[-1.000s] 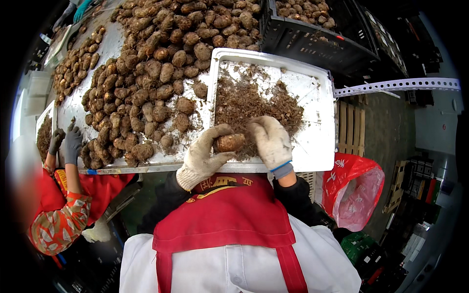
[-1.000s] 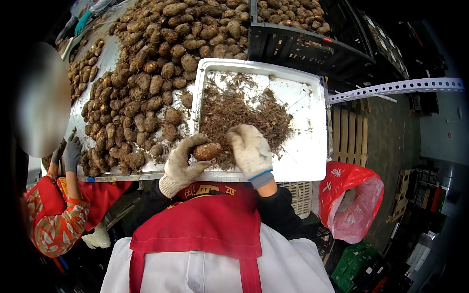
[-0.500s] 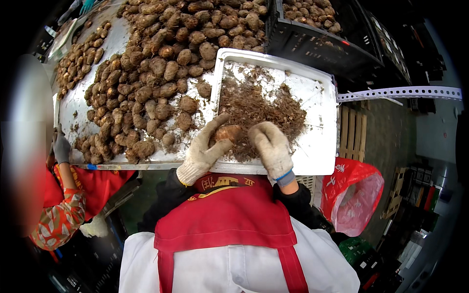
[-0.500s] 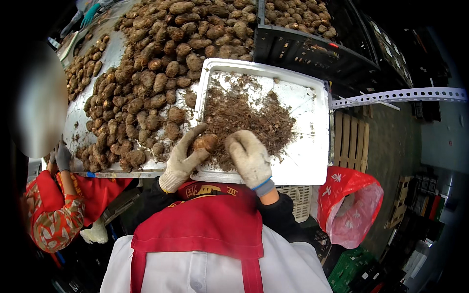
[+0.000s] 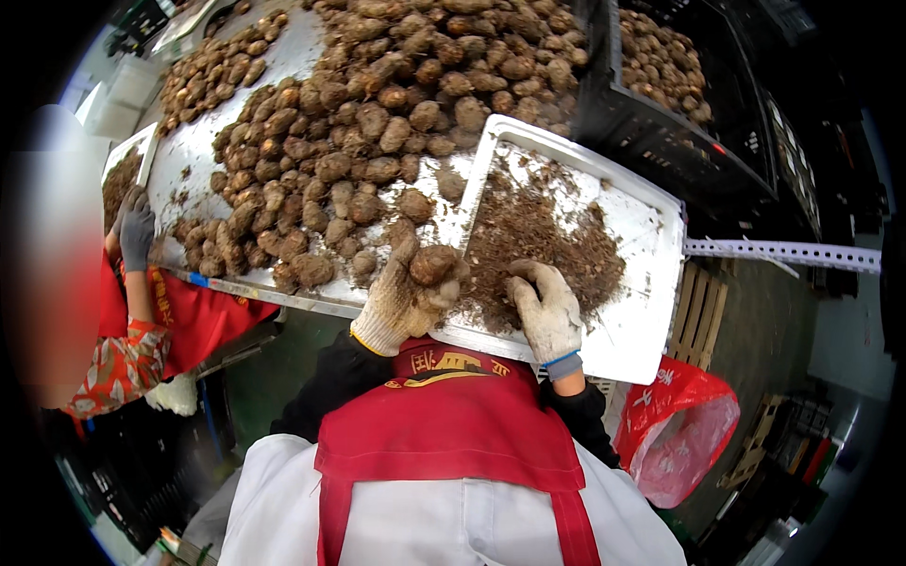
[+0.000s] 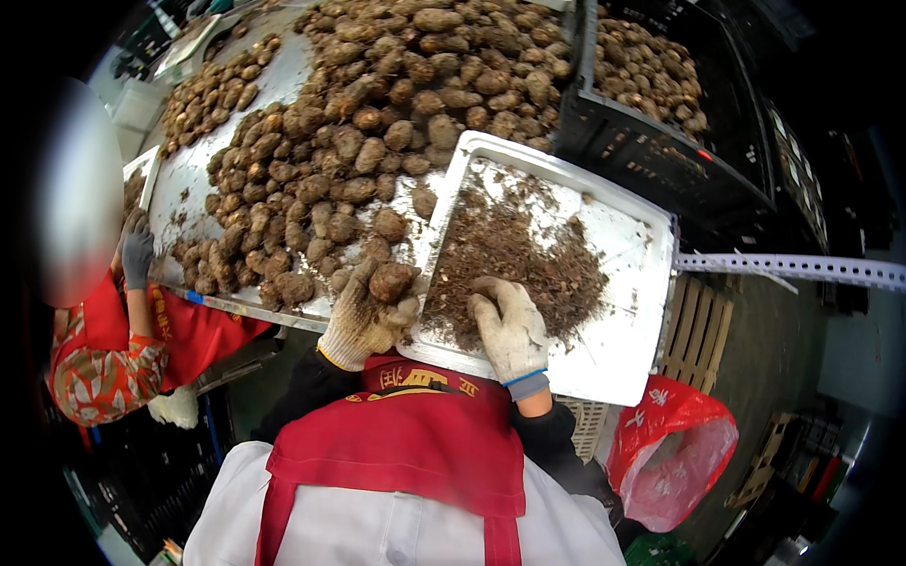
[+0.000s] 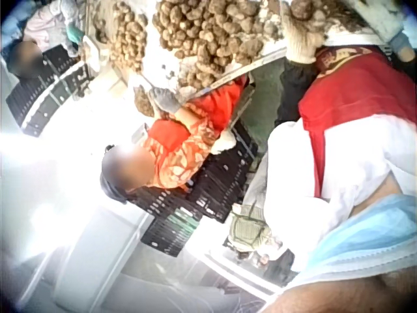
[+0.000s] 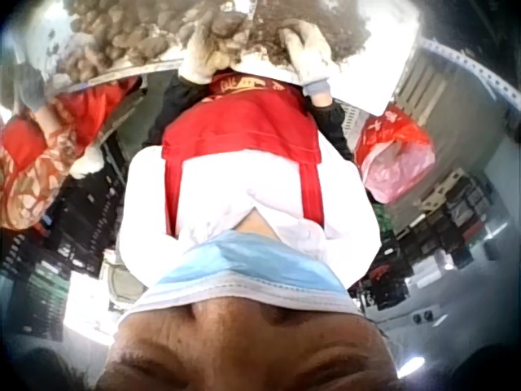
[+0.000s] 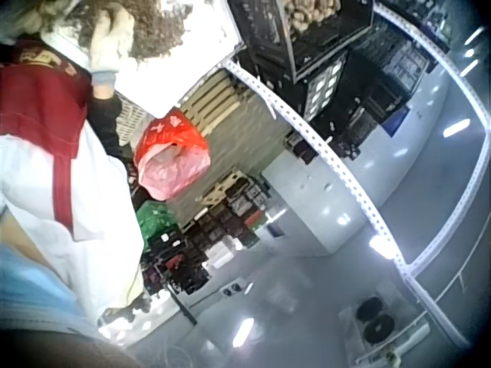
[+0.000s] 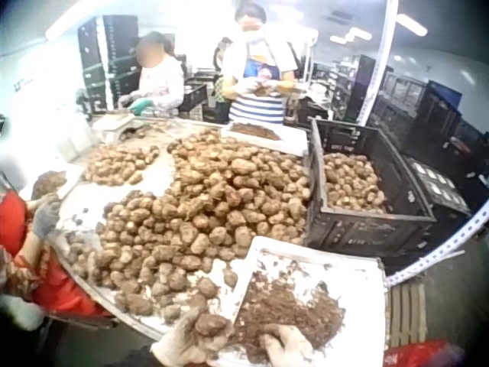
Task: The person peels the outer skin off brown root vegetables using a small knife. They hold the vegetable in one hand and scrape the skin away with the other, placing the peeled items into a white tray. The process is repeated continuously for multiple vegetables.
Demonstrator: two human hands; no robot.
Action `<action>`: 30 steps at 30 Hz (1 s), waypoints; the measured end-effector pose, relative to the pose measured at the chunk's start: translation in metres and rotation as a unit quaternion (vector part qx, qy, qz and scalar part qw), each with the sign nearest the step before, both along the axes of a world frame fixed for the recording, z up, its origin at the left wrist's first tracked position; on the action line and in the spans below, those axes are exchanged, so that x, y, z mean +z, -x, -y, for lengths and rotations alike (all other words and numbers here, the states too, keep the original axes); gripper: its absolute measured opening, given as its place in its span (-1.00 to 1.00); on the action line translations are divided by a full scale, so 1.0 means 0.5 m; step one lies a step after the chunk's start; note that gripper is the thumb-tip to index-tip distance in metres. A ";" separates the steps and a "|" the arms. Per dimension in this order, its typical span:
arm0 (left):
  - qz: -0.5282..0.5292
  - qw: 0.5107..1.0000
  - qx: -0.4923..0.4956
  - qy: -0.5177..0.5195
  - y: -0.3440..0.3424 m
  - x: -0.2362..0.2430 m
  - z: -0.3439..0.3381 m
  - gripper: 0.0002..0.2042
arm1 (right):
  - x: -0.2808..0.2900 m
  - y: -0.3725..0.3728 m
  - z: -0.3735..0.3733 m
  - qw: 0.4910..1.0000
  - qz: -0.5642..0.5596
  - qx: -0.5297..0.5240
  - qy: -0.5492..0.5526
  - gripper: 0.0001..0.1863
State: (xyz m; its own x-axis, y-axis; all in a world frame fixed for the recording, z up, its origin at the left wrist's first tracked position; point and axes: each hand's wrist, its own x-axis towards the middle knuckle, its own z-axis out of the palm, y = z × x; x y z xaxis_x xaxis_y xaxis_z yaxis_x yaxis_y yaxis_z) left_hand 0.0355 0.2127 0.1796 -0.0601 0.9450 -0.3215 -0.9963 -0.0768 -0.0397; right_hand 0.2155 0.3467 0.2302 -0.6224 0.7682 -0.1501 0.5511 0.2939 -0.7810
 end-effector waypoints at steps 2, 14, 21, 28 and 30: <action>0.040 0.998 0.029 0.031 0.015 -0.001 0.014 -0.42 | -0.009 0.003 -0.004 1.000 0.011 0.018 -0.010 -0.70; -0.079 0.942 0.225 0.236 0.086 -0.053 0.340 -0.53 | -0.027 0.035 0.000 0.998 0.040 0.051 0.027 -0.72; -0.028 0.873 0.310 0.375 0.074 -0.200 0.413 -0.69 | -0.029 0.055 0.001 0.996 0.044 0.075 0.033 -0.71; -0.068 0.818 0.306 0.483 0.101 -0.238 0.325 -0.65 | -0.013 0.063 0.004 0.995 0.048 0.084 0.023 -0.71; -0.047 0.794 0.307 0.523 0.116 -0.236 0.297 -0.68 | -0.033 0.060 0.004 0.994 0.046 0.089 0.044 -0.70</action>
